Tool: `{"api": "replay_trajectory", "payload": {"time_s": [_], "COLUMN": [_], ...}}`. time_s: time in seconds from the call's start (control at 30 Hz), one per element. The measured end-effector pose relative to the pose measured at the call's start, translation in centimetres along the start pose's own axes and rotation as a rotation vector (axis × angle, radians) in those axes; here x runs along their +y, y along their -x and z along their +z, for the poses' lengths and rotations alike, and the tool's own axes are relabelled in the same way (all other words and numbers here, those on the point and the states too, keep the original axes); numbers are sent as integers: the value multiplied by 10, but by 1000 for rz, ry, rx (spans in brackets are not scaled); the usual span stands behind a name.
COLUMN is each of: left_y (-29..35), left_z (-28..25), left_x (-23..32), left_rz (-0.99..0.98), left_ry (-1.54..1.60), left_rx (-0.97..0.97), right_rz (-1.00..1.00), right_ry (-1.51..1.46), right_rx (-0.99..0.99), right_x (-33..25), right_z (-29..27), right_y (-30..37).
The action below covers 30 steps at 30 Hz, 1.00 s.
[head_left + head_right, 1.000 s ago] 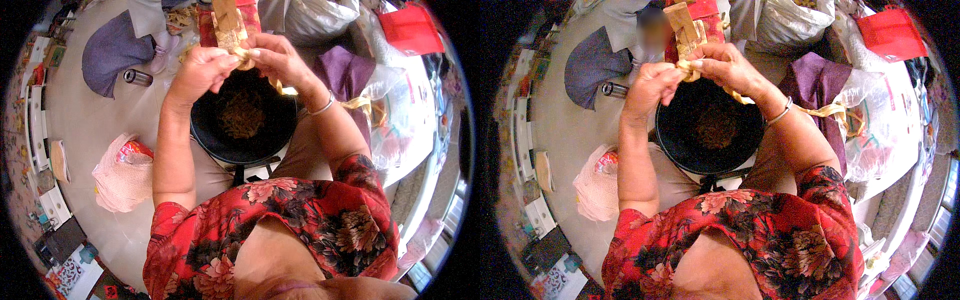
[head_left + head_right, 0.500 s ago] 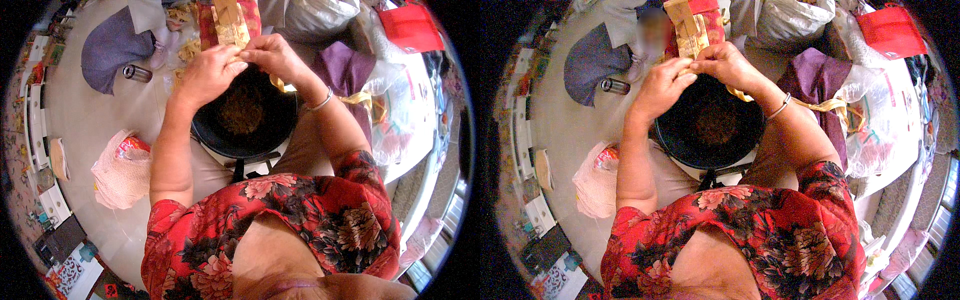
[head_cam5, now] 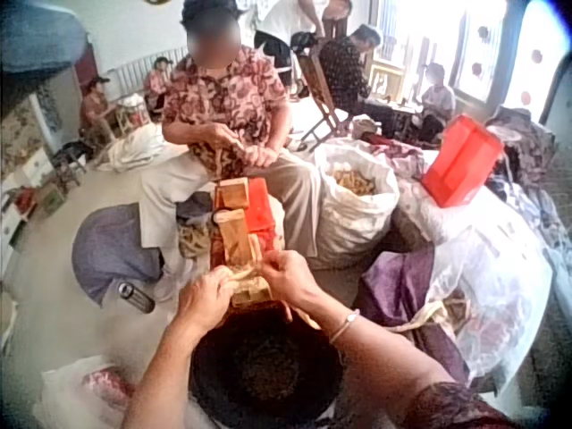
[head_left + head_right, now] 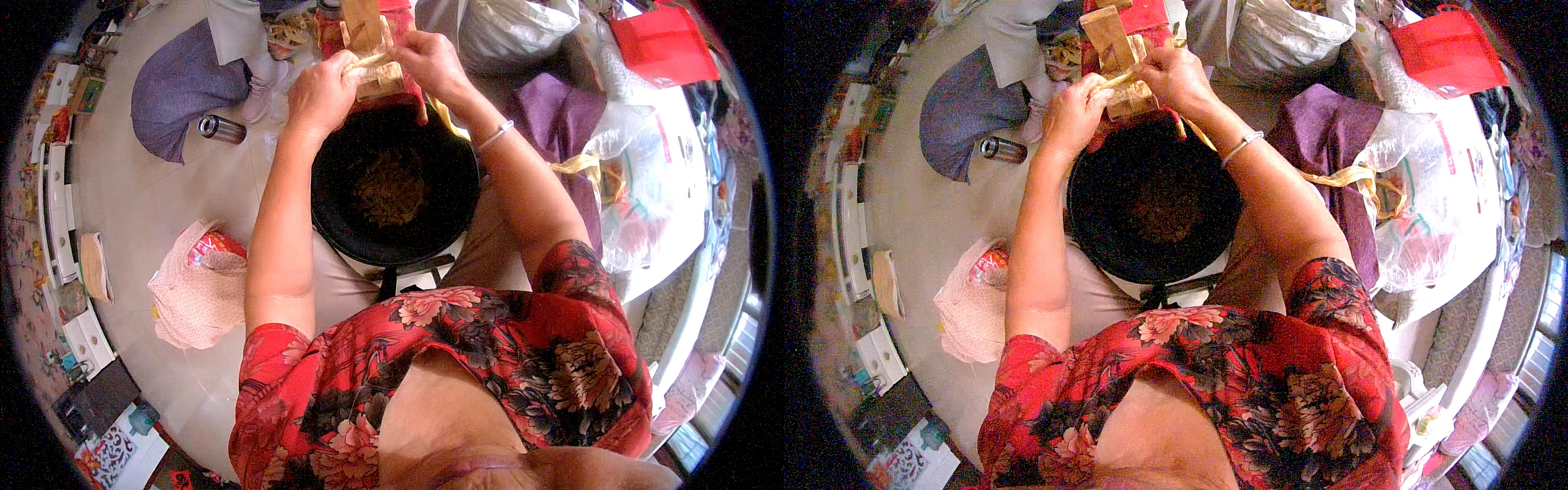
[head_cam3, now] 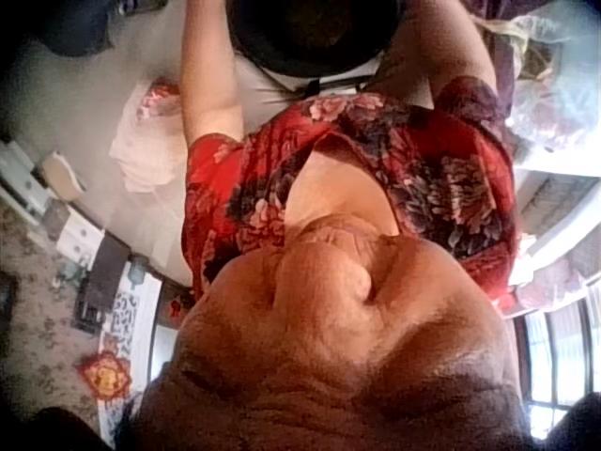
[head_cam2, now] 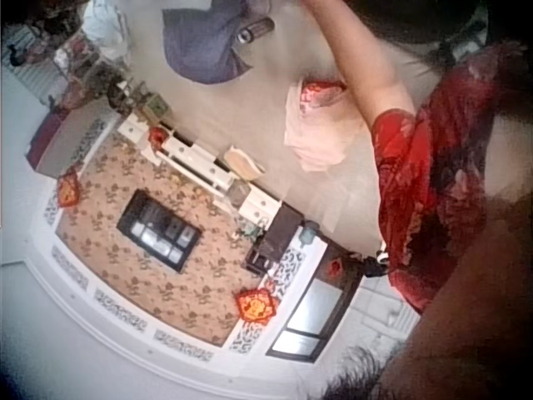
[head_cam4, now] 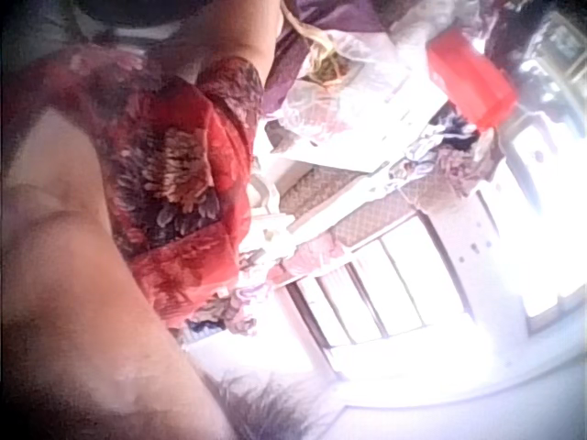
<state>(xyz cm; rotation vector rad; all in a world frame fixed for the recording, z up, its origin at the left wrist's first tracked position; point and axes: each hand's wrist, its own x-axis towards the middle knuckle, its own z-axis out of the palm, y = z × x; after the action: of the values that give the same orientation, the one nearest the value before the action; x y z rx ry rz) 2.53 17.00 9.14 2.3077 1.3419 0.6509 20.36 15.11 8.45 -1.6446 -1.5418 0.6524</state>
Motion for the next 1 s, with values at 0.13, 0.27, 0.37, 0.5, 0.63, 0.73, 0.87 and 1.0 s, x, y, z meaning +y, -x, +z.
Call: {"api": "replay_trajectory", "payload": {"time_s": [0.13, 0.27, 0.37, 0.5, 0.63, 0.73, 0.87, 1.0], "left_y": [-1, 21, 37, 38, 26, 19, 17, 22], "left_z": [2, -19, 0, 16, -6, -27, -42, -21], "left_x": [3, 13, 21, 51, 48, 33, 36, 36], "left_rz": [-42, -148, -110, -347, -321, -321, -212, 311], "left_ry": [-114, -109, 428, 1086, 1731, 1982, 1494, 550], "left_rx": [-103, -352, -197, 52, 296, 377, 680, 783], "right_rz": [-62, -165, 257, 546, 439, 237, 328, 265], "right_ry": [339, 320, -640, -1125, -1087, -733, -964, -1451], "right_rx": [-90, 88, -374, -606, -720, -671, -699, -699], "right_x": [12, 12, -25, -42, -50, -53, -54, -54], "right_z": [4, -5, -9, 3, -5, -5, -13, -8], "right_y": [-7, -3, 21, 47, 53, 58, 57, 61]}}
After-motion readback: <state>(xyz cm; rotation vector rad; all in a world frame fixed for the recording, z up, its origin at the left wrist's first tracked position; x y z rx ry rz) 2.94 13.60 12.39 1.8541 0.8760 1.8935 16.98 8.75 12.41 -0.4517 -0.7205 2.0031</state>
